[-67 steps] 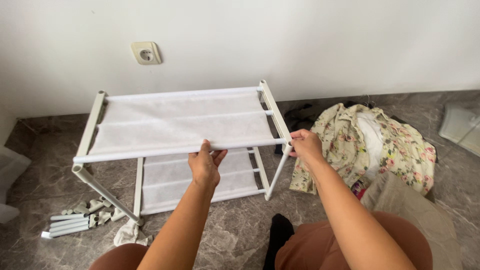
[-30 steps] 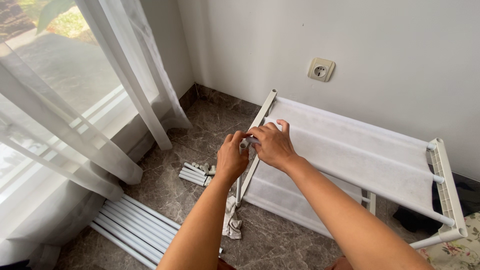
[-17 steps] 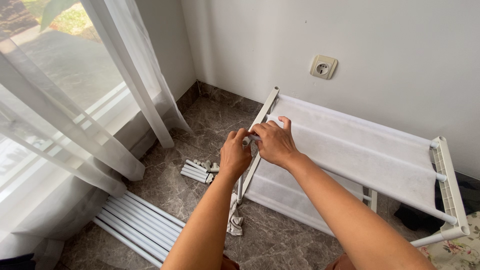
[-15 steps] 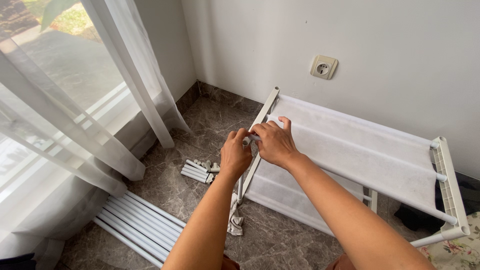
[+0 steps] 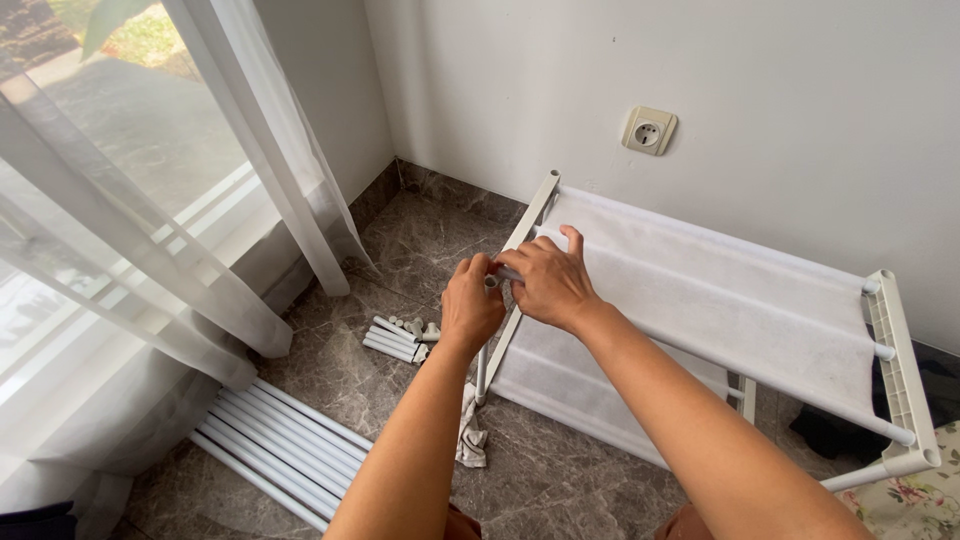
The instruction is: The person assembles a white plastic shelving unit on the floor. They connect vertical poles to a base frame, attach corner joints, and then insert horizontal poles to create shelves, securing them with plastic clips.
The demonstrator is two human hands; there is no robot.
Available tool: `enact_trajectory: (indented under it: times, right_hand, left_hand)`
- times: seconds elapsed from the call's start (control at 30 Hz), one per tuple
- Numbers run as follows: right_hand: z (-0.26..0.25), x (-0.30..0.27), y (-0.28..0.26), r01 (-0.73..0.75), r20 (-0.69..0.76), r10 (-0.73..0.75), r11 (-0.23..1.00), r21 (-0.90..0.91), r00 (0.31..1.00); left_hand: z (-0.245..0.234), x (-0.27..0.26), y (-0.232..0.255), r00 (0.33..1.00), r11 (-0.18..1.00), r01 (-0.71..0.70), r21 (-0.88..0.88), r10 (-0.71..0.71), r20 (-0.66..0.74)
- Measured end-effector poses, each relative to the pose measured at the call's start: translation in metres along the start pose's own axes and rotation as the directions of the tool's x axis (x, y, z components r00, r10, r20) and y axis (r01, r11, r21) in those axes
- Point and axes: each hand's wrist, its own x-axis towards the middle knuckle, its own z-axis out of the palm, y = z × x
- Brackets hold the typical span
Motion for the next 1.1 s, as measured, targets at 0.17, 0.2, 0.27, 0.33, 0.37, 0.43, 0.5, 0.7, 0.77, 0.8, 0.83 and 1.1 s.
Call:
enact_trajectory:
  times: [0.17,0.2,0.27,0.33,0.37,0.43,0.5,0.7,0.77,0.8,0.83,1.1]
  right_hand:
    - [-0.005,-0.001,0.000,0.008,-0.010,-0.008,1.000,0.015,1.000]
    - [-0.005,-0.001,0.000,0.018,-0.016,-0.017,1.000,0.015,1.000]
    - [-0.005,0.000,-0.001,0.038,-0.032,-0.038,0.999,0.014,0.999]
    - [-0.005,0.001,-0.001,0.023,-0.004,-0.023,1.000,0.009,1.000]
    - [-0.004,0.001,0.000,0.015,0.011,-0.015,1.000,0.006,1.000]
    - [-0.004,0.002,0.000,0.037,-0.024,-0.036,0.999,0.037,0.999]
    - [-0.004,0.001,0.000,0.047,-0.038,-0.046,0.998,0.052,0.998]
    - [-0.003,-0.002,-0.001,0.013,0.006,-0.014,0.996,0.090,1.000]
    - [-0.001,-0.002,-0.002,-0.027,0.067,0.023,0.997,0.068,0.997]
    - [0.000,-0.003,-0.003,-0.034,0.064,0.030,0.997,0.066,0.997]
    - [0.001,-0.004,-0.002,-0.041,0.062,0.037,0.997,0.065,0.997]
    - [0.010,-0.004,0.001,-0.046,0.045,0.042,0.995,0.094,0.998]
  left_hand:
    - [-0.001,-0.002,0.002,1.000,1.000,0.028,-0.001,-0.028,0.001]
    - [-0.002,-0.003,0.002,1.000,1.000,0.016,0.005,-0.016,-0.007]
    - [-0.002,-0.003,0.003,0.999,0.999,0.046,0.005,-0.046,0.009]
    - [-0.001,-0.002,0.003,0.997,0.998,0.069,0.006,-0.069,0.023]
    - [-0.001,-0.001,0.003,0.997,0.997,0.076,0.006,-0.077,0.029]
    - [0.000,-0.001,0.003,0.996,0.996,0.086,0.005,-0.086,0.037]
    - [0.002,-0.001,0.001,0.995,0.996,0.090,0.004,-0.091,0.039]
    - [0.004,-0.001,-0.006,1.000,0.997,-0.028,0.069,0.028,-0.002]
    - [0.005,0.000,-0.008,1.000,0.997,-0.012,0.074,0.011,0.009]
    - [0.005,0.001,-0.008,1.000,0.997,-0.004,0.077,0.003,0.014]
    - [0.006,0.001,-0.008,1.000,0.997,-0.001,0.072,0.000,0.013]
    - [0.004,0.001,-0.005,1.000,0.999,0.009,0.052,-0.009,0.006]
